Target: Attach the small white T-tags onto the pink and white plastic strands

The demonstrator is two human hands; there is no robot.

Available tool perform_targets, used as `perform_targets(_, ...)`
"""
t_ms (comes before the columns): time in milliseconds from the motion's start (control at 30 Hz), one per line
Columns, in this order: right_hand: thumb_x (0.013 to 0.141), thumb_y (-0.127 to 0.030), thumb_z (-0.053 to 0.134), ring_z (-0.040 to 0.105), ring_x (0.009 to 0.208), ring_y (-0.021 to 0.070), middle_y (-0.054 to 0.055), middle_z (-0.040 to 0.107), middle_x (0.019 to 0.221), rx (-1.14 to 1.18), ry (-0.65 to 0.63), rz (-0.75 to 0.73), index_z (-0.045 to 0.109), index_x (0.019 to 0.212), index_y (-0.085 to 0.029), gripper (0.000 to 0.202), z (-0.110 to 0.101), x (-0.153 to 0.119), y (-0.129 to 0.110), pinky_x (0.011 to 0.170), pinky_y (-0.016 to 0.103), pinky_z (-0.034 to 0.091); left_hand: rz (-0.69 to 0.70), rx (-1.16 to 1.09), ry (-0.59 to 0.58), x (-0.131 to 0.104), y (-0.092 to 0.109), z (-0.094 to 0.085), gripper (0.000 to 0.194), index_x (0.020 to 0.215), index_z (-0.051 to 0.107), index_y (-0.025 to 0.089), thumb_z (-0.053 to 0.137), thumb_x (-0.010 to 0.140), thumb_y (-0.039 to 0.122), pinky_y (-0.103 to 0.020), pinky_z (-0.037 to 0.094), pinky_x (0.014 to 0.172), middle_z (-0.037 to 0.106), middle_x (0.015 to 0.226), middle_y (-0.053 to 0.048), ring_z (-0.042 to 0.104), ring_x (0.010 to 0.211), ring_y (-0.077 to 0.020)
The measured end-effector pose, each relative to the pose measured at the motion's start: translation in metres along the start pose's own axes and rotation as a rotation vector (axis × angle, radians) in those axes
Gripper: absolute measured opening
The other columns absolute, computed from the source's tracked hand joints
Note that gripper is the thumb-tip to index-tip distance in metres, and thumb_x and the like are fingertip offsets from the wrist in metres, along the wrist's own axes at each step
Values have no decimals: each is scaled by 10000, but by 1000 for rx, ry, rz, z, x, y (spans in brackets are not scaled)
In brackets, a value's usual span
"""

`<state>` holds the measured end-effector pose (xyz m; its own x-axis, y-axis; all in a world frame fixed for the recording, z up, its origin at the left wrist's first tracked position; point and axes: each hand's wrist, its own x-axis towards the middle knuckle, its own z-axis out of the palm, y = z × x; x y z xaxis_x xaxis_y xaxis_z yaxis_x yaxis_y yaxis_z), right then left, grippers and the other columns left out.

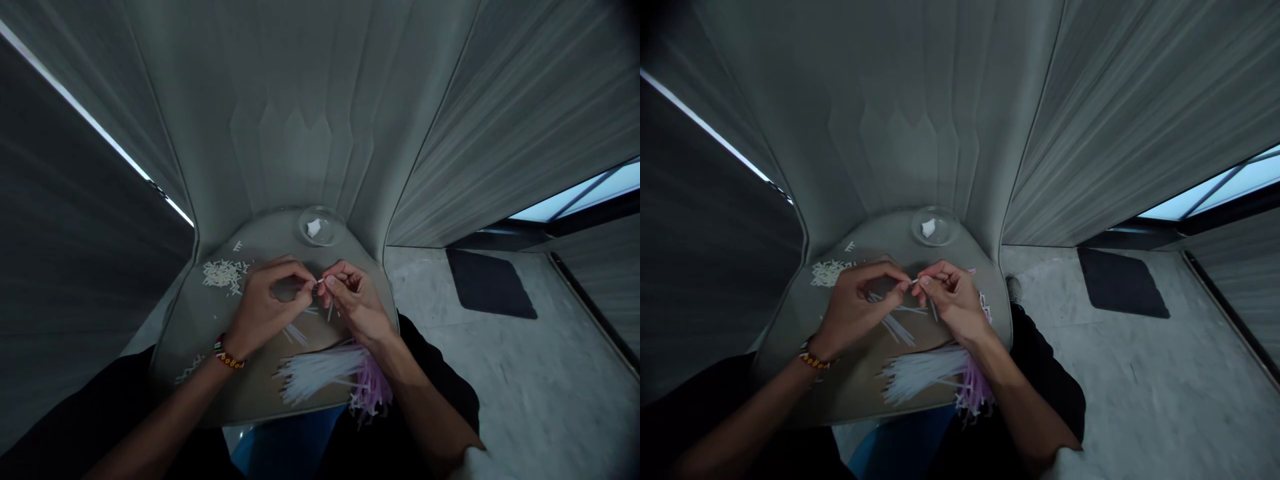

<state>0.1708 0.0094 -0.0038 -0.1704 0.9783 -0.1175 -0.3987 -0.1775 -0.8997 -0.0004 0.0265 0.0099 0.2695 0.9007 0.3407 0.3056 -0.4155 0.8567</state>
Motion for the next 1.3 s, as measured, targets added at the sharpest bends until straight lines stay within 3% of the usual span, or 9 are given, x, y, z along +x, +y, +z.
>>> perform_targets(567,834,-389,806,552,584,101,-10,684,732,-42,20,-7,685,844,-207,219,0,0,1,581,251,452,-4,27,25,0,-2,0,152,790,723,222,634,830,105,-266,484,656,693,753,7,630,698,-141)
perform_targets(867,846,-357,800,562,594,100,-15,675,723,49,66,-10,683,868,-206,192,-2,0,0,583,242,452,-50,-76,74,0,-6,0,70,865,753,214,688,890,209,-266,511,703,726,820,-11,668,759,-147)
perform_targets(1300,849,-345,798,568,573,97,-6,705,727,32,44,-22,708,859,-207,165,-1,-1,1,578,247,461,19,-75,15,2,0,-2,163,819,743,218,661,826,76,-268,497,706,711,779,12,659,744,-137)
